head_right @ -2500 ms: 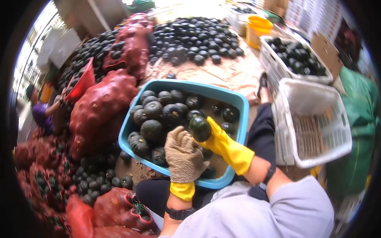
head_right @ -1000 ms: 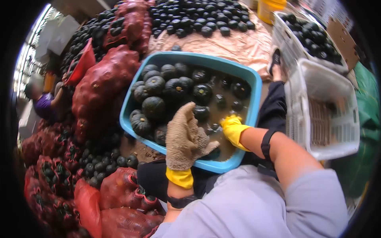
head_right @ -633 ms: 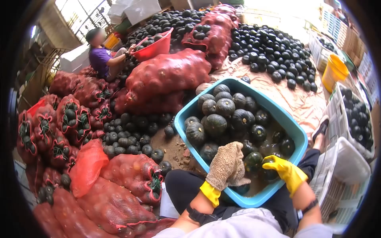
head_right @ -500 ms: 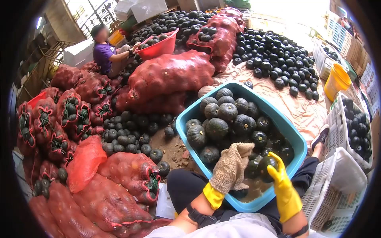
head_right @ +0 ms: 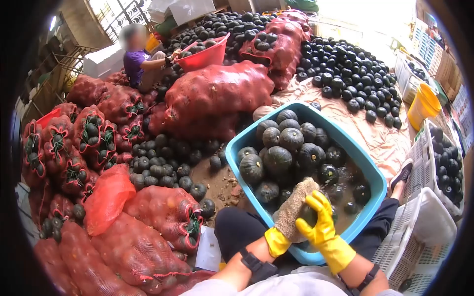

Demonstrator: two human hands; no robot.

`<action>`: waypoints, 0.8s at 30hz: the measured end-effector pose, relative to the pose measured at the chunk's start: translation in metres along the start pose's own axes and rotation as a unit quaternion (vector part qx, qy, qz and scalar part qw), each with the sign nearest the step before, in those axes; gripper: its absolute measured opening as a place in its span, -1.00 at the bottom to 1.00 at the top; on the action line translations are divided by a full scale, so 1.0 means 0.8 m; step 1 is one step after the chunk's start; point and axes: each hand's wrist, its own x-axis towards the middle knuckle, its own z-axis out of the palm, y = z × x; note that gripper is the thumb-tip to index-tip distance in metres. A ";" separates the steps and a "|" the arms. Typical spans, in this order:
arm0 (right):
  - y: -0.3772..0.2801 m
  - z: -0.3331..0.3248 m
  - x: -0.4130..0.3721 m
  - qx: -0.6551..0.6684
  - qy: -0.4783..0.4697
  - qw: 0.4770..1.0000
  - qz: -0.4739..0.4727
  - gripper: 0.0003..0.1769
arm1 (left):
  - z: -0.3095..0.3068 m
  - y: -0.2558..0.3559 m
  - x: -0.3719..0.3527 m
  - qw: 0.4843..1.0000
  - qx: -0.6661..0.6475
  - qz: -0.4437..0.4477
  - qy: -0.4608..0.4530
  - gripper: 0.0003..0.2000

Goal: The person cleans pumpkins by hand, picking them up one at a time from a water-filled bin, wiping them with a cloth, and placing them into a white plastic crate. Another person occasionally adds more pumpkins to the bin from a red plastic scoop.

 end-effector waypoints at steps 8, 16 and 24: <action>0.004 -0.013 0.005 0.050 -0.001 0.998 0.036 -0.20 | -0.025 0.045 0.046 0.986 -0.021 -0.136 -0.098 -0.24; 0.018 -0.026 0.022 0.159 -0.066 0.981 0.091 -0.35 | -0.031 0.032 0.031 0.992 -0.089 -0.086 -0.030 -0.02; -0.011 -0.011 0.032 -0.029 -0.002 0.995 0.094 -0.45 | -0.033 0.010 0.025 0.993 0.005 -0.033 -0.110 -0.11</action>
